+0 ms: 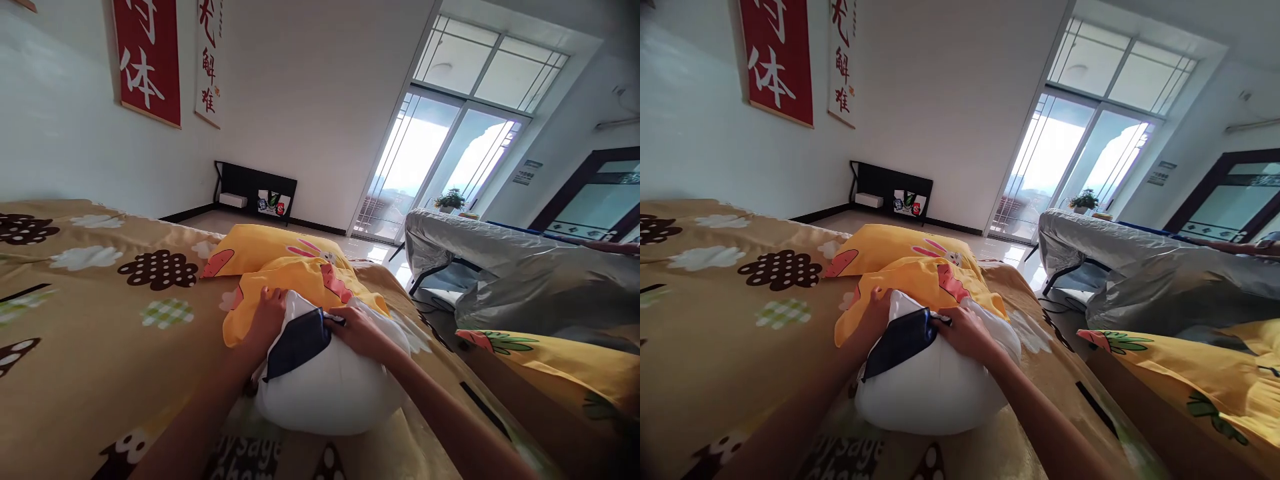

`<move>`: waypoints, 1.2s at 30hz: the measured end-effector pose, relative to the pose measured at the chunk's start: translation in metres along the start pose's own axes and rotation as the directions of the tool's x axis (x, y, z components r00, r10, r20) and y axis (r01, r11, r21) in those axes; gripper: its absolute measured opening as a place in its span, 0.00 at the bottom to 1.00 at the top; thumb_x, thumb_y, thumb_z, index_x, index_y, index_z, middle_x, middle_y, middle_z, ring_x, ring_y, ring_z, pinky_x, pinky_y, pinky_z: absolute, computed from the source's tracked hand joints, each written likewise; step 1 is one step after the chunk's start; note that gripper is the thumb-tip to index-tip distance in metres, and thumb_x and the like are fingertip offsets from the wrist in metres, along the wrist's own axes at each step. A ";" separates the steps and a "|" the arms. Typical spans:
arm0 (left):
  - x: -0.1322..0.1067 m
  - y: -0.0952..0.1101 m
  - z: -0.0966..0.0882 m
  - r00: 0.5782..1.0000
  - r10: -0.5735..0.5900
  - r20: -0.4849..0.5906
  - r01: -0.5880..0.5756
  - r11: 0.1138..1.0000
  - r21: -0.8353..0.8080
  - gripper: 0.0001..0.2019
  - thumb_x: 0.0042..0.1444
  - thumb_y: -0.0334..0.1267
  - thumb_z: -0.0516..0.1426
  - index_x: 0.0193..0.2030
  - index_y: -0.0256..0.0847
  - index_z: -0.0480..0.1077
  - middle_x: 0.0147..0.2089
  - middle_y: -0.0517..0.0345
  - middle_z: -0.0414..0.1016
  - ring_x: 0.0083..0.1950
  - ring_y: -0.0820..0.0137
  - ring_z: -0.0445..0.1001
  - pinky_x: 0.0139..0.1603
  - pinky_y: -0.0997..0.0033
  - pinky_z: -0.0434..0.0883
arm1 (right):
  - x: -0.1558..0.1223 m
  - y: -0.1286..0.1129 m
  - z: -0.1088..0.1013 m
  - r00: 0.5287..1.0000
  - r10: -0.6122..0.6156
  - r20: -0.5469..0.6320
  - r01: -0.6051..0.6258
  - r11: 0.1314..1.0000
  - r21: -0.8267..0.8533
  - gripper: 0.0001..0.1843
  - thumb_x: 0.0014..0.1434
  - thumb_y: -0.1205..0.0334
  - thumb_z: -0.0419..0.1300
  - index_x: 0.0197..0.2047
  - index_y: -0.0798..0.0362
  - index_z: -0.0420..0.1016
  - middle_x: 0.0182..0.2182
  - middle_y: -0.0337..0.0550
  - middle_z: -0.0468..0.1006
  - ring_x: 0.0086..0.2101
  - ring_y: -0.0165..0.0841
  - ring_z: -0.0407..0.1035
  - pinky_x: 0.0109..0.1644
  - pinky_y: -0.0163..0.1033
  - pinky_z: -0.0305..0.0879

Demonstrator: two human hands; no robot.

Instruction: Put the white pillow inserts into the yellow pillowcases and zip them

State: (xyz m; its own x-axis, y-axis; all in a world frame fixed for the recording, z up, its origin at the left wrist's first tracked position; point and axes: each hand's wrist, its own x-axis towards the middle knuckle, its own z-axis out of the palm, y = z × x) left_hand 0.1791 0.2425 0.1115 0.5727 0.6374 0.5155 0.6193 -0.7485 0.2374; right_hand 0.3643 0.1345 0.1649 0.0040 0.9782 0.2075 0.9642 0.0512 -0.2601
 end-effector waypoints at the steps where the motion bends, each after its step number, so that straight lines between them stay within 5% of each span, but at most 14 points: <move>1: -0.002 -0.002 -0.001 1.000 -0.022 -0.001 0.022 0.999 0.031 0.18 0.53 0.20 0.45 0.43 0.35 0.72 0.45 0.41 0.73 0.48 0.56 0.68 0.58 0.44 0.54 | 0.002 0.001 0.000 1.000 0.018 -0.023 -0.018 1.000 -0.008 0.16 0.62 0.50 0.53 0.43 0.48 0.79 0.41 0.44 0.80 0.40 0.39 0.72 0.41 0.40 0.62; 6: -0.012 -0.001 -0.014 0.999 -0.048 -0.024 0.053 0.970 0.239 0.11 0.56 0.28 0.49 0.40 0.36 0.72 0.39 0.42 0.73 0.44 0.53 0.69 0.54 0.40 0.56 | 0.002 0.000 -0.002 0.983 0.040 -0.180 -0.058 0.994 -0.094 0.17 0.63 0.51 0.51 0.36 0.49 0.78 0.35 0.42 0.80 0.36 0.37 0.71 0.39 0.38 0.60; 10: -0.017 0.012 -0.025 0.988 0.011 -0.156 0.038 0.950 0.310 0.13 0.59 0.26 0.46 0.38 0.38 0.71 0.40 0.45 0.72 0.45 0.56 0.68 0.50 0.48 0.58 | -0.007 0.001 -0.005 0.897 -0.011 -0.441 -0.099 0.969 -0.226 0.16 0.65 0.54 0.49 0.35 0.51 0.76 0.34 0.43 0.77 0.36 0.36 0.70 0.34 0.36 0.59; 14: -0.023 0.017 -0.026 0.957 0.109 -0.270 -0.029 0.958 0.284 0.16 0.65 0.32 0.42 0.43 0.42 0.71 0.39 0.48 0.71 0.41 0.60 0.66 0.43 0.58 0.59 | -0.020 0.006 -0.003 0.761 -0.287 -0.581 0.082 0.932 -0.352 0.18 0.65 0.65 0.47 0.51 0.51 0.74 0.38 0.45 0.77 0.40 0.35 0.70 0.42 0.38 0.64; 17: -0.027 0.016 -0.023 0.956 0.155 -0.248 -0.094 0.966 0.242 0.16 0.65 0.34 0.43 0.41 0.40 0.72 0.38 0.47 0.72 0.40 0.59 0.66 0.40 0.60 0.58 | -0.031 0.008 0.001 0.650 -0.525 -0.549 0.243 0.828 -0.505 0.25 0.63 0.72 0.45 0.57 0.45 0.70 0.42 0.45 0.76 0.40 0.33 0.69 0.44 0.38 0.64; 19: -0.026 0.016 -0.022 0.979 0.116 -0.169 -0.096 0.988 0.119 0.14 0.63 0.33 0.45 0.38 0.39 0.72 0.37 0.46 0.73 0.40 0.58 0.67 0.42 0.59 0.58 | -0.035 0.004 0.003 0.620 -0.628 -0.470 0.298 0.743 -0.599 0.27 0.63 0.72 0.45 0.58 0.38 0.69 0.44 0.45 0.74 0.40 0.33 0.68 0.44 0.38 0.63; 22: -0.021 0.013 -0.022 0.998 -0.005 -0.062 -0.001 0.996 -0.091 0.10 0.58 0.32 0.49 0.32 0.39 0.71 0.33 0.47 0.74 0.37 0.59 0.69 0.42 0.60 0.59 | -0.037 -0.009 0.001 0.711 -0.649 -0.272 0.353 0.663 -0.660 0.30 0.64 0.70 0.46 0.64 0.31 0.59 0.40 0.42 0.74 0.37 0.32 0.68 0.39 0.36 0.62; 27: -0.013 -0.006 -0.018 0.976 -0.214 -0.035 0.200 0.951 -0.237 0.06 0.52 0.36 0.52 0.26 0.39 0.66 0.24 0.55 0.70 0.27 0.67 0.66 0.30 0.69 0.56 | -0.026 -0.038 -0.009 0.883 -0.466 0.043 0.383 0.667 -0.639 0.36 0.62 0.71 0.48 0.66 0.27 0.50 0.34 0.41 0.73 0.29 0.32 0.69 0.28 0.33 0.58; 31: -0.009 -0.029 -0.013 0.938 -0.346 -0.030 0.311 0.876 -0.369 0.06 0.47 0.37 0.54 0.24 0.40 0.61 0.22 0.63 0.64 0.25 0.74 0.64 0.25 0.76 0.55 | -0.010 -0.068 -0.011 0.926 -0.320 0.200 0.372 0.686 -0.625 0.32 0.64 0.68 0.47 0.65 0.25 0.53 0.36 0.43 0.75 0.29 0.34 0.72 0.28 0.34 0.59; 36: -0.008 -0.033 -0.027 0.911 -0.405 -0.077 0.349 0.858 -0.375 0.06 0.43 0.35 0.55 0.22 0.40 0.60 0.20 0.65 0.63 0.25 0.74 0.63 0.27 0.75 0.55 | 0.018 -0.100 -0.005 0.941 -0.173 0.290 0.319 0.734 -0.600 0.21 0.66 0.66 0.46 0.52 0.40 0.75 0.37 0.49 0.79 0.36 0.39 0.75 0.33 0.38 0.66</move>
State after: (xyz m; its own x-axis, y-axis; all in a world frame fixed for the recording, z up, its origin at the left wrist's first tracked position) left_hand 0.1391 0.2573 0.1215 0.2301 0.8695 0.4370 0.5301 -0.4886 0.6930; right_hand 0.2690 0.1457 0.1990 -0.2394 0.9704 -0.0328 0.8679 0.2291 0.4408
